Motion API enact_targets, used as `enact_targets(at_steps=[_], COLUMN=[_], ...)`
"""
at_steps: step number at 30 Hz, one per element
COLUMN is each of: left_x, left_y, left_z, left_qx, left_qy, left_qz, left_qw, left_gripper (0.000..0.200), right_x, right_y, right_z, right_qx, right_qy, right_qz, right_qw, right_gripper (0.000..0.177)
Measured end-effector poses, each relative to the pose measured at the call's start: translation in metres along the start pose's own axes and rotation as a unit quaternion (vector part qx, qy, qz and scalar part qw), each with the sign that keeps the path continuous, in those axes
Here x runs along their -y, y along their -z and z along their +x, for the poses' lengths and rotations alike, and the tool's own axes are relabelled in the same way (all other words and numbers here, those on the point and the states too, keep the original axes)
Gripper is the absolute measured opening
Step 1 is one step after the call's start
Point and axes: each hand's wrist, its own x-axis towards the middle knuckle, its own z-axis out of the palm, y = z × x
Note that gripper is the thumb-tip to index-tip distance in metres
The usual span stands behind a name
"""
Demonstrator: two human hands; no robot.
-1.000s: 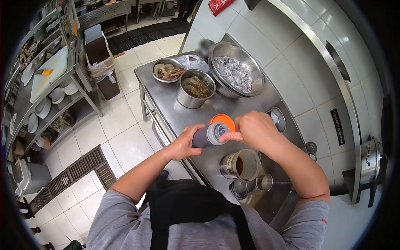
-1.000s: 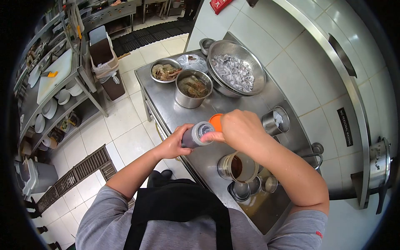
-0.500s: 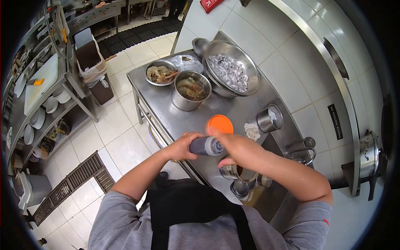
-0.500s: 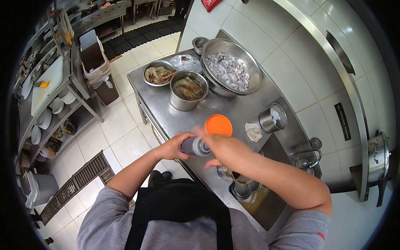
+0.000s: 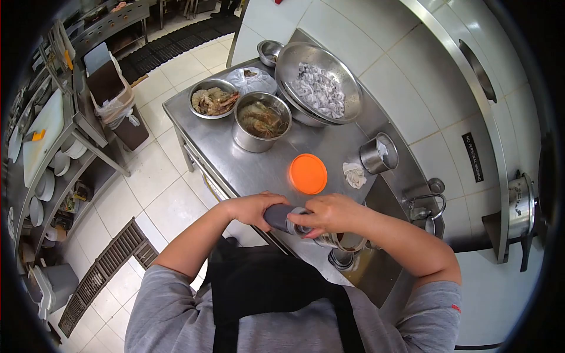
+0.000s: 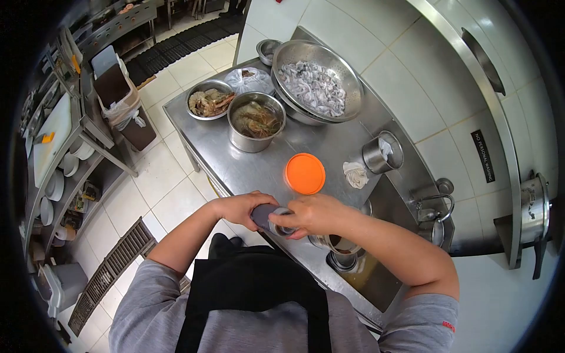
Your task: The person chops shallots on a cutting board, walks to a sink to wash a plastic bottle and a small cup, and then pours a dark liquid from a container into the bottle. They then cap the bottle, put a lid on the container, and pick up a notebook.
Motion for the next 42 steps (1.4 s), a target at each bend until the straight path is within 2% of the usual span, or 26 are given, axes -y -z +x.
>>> enact_targets(at_steps=[1,2,3,4,6,8,11,13,14,16,21,23,24,25,26,27,28,29,31,33,34,35,37,39,41,42], left_x=[0.0,0.014,0.028,0.038,0.052,0.063,0.077,0.082,0.084,0.095,0.097,0.094,0.089,0.085,0.081,0.076,0.057,0.057,0.022,0.021,0.021,0.02,-0.002,0.003,-0.012,-0.015], left_y=[0.001,-0.005,-0.011,-0.016,-0.025,-0.032,-0.034,-0.031,-0.028,-0.023,-0.028,-0.043,-0.056,-0.07,-0.084,-0.093,-0.099,-0.104,-0.092,-0.084,-0.081,-0.079,-0.085,-0.097,-0.118,-0.13], left_z=[0.001,0.001,0.002,0.003,0.008,0.012,0.015,0.016,0.017,0.016,0.014,0.009,0.004,-0.007,-0.014,-0.015,-0.001,0.015,0.052,0.066,0.068,0.071,0.079,0.088,0.115,0.133], left_qx=[0.022,-0.036,-0.033,-0.131,-0.294,-0.332,-0.379,-0.387,-0.419,-0.44,-0.439,-0.545,-0.593,-0.586,-0.523,-0.458,-0.413,-0.363,-0.34,-0.271,-0.206,-0.171,-0.208,-0.18,-0.191,-0.173], left_qy=[-0.001,-0.011,-0.011,0.014,0.035,0.051,0.106,0.145,0.131,0.107,0.123,0.118,0.108,0.109,0.073,0.038,0.036,0.061,0.108,0.111,0.116,0.131,0.175,0.166,0.122,0.09], left_qz=[0.013,0.014,0.012,0.046,0.101,0.108,0.116,0.115,0.045,-0.03,0.009,0.117,0.13,0.164,0.178,0.191,0.001,-0.203,-0.518,-0.568,-0.615,-0.626,-0.605,-0.608,-0.456,-0.403], left_qw=[1.0,0.999,0.999,0.99,0.95,0.936,0.912,0.903,0.898,0.891,0.89,0.822,0.788,0.786,0.83,0.867,0.91,0.907,0.778,0.769,0.753,0.75,0.749,0.755,0.861,0.894], left_gripper=[0.069,0.07,0.07,0.069,0.069,0.07,0.071,0.07,0.071,0.077,0.088,0.091,0.085,0.073,0.068,0.064,0.063,0.065,0.087,0.093,0.102,0.1,0.108,0.1,0.087,0.075], right_x=[-0.003,-0.006,-0.009,-0.012,-0.015,-0.019,-0.041,-0.07,-0.085,-0.121,-0.138,-0.147,-0.146,-0.141,-0.132,-0.12,-0.106,-0.087,-0.046,0.002,0.02,0.035,0.052,0.069,0.08,0.085], right_y=[-0.005,-0.016,-0.032,-0.047,-0.074,-0.093,-0.099,-0.088,-0.1,-0.147,-0.186,-0.17,-0.142,-0.118,-0.105,-0.095,-0.086,-0.077,-0.083,-0.076,-0.077,-0.073,-0.083,-0.078,-0.077,-0.083], right_z=[0.003,0.006,0.012,0.017,0.026,0.034,0.045,0.051,0.05,0.043,0.042,0.028,0.016,0.004,-0.007,-0.018,-0.026,-0.031,-0.04,-0.038,-0.036,-0.037,-0.048,-0.077,-0.122,-0.152], right_qx=[0.021,0.022,-0.061,-0.145,-0.189,-0.233,-0.222,-0.077,-0.08,0.06,0.061,0.058,0.005,-0.052,-0.058,-0.146,-0.231,-0.246,-0.273,-0.303,-0.323,-0.312,-0.296,-0.332,-0.389,-0.41], right_qy=[-0.007,-0.009,-0.086,-0.162,-0.229,-0.295,-0.335,-0.42,-0.422,-0.492,-0.524,-0.535,-0.521,-0.5,-0.506,-0.486,-0.454,-0.438,-0.378,-0.316,-0.295,-0.313,-0.32,-0.338,-0.381,-0.446], right_qz=[0.013,0.015,0.061,0.104,0.125,0.147,0.188,0.348,0.351,0.085,0.007,0.017,0.129,0.238,0.241,0.337,0.424,0.473,0.538,0.366,0.348,0.3,0.207,0.195,0.179,0.23], right_qw=[1.0,1.0,0.993,0.97,0.947,0.915,0.896,0.835,0.832,0.864,0.849,0.842,0.843,0.831,0.826,0.793,0.749,0.724,0.702,0.821,0.829,0.845,0.876,0.859,0.819,0.762], right_gripper=[0.064,0.064,0.066,0.067,0.068,0.068,0.071,0.07,0.07,0.058,0.041,0.032,0.027,0.023,0.023,0.022,0.02,0.021,0.019,0.01,0.011,0.011,0.021,0.029,0.051,0.063])
